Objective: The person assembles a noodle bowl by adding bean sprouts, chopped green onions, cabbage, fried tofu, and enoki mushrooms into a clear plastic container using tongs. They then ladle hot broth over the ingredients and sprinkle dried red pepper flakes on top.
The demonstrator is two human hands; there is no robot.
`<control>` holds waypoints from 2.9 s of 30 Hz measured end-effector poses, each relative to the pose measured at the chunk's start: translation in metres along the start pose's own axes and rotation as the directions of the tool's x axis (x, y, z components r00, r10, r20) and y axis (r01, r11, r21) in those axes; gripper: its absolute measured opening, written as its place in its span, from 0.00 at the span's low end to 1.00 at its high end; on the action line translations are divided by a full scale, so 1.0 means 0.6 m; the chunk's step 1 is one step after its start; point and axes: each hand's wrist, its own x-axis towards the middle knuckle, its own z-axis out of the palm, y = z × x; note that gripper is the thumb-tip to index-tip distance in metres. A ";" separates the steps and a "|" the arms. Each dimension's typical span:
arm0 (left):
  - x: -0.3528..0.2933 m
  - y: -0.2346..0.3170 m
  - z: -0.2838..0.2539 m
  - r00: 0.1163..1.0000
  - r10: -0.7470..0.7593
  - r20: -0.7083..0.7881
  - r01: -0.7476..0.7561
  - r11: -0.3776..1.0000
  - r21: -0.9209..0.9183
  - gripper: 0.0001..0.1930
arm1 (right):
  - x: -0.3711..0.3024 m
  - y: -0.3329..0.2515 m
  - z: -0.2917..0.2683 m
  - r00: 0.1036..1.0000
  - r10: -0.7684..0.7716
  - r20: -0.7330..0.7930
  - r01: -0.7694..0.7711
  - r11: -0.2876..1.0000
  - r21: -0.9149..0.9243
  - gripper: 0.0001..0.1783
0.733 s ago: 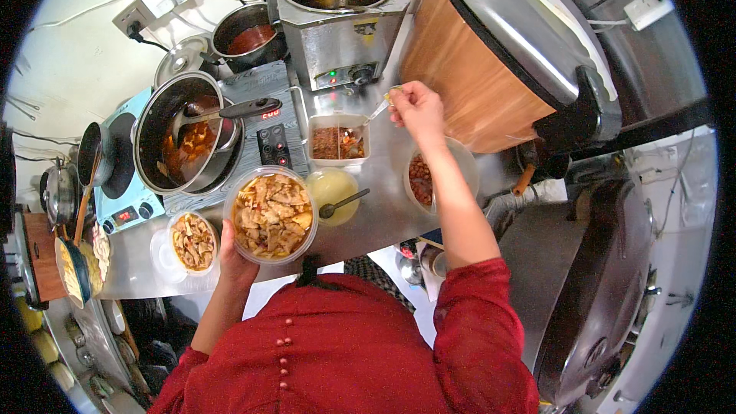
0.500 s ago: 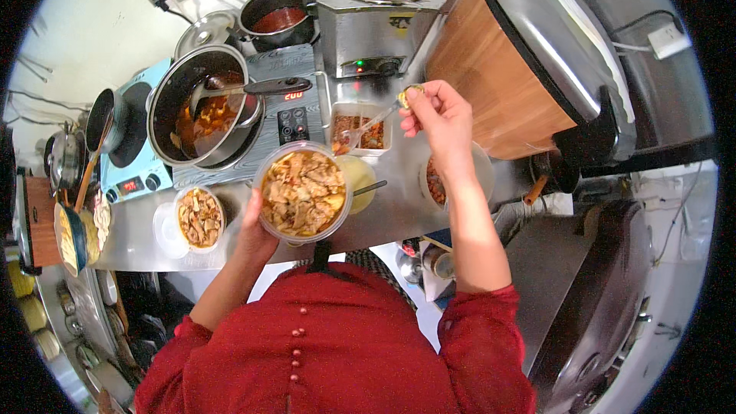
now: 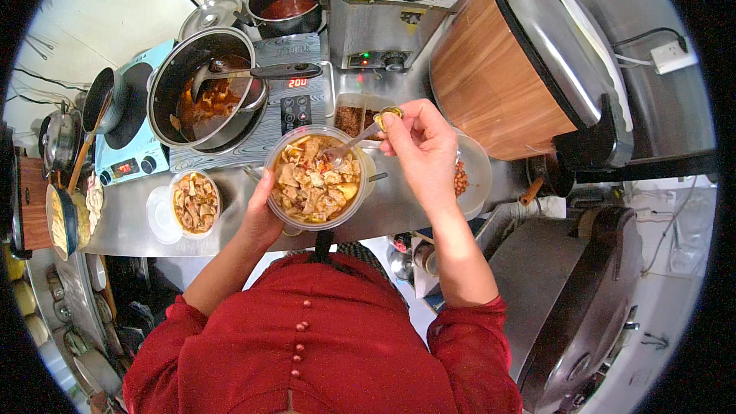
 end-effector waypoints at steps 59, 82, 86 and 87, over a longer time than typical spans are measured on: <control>-0.028 -0.002 -0.069 0.972 0.069 -0.227 -0.061 0.997 0.040 0.35 | 0.106 0.136 -0.022 0.974 -0.151 -0.169 0.133 0.985 -0.115 0.07; -0.037 0.002 -0.072 0.971 0.090 -0.223 -0.078 0.995 0.062 0.35 | 0.116 0.171 -0.047 0.980 0.157 -0.122 -0.155 0.988 0.024 0.07; -0.025 -0.002 -0.070 0.973 0.070 -0.222 -0.064 0.997 0.034 0.34 | 0.093 0.101 -0.034 0.985 0.144 -0.099 -0.136 0.987 0.083 0.06; -0.022 -0.005 -0.070 0.967 0.072 -0.243 -0.062 0.997 0.049 0.34 | 0.083 0.085 -0.027 0.991 0.114 -0.069 -0.106 0.988 0.110 0.06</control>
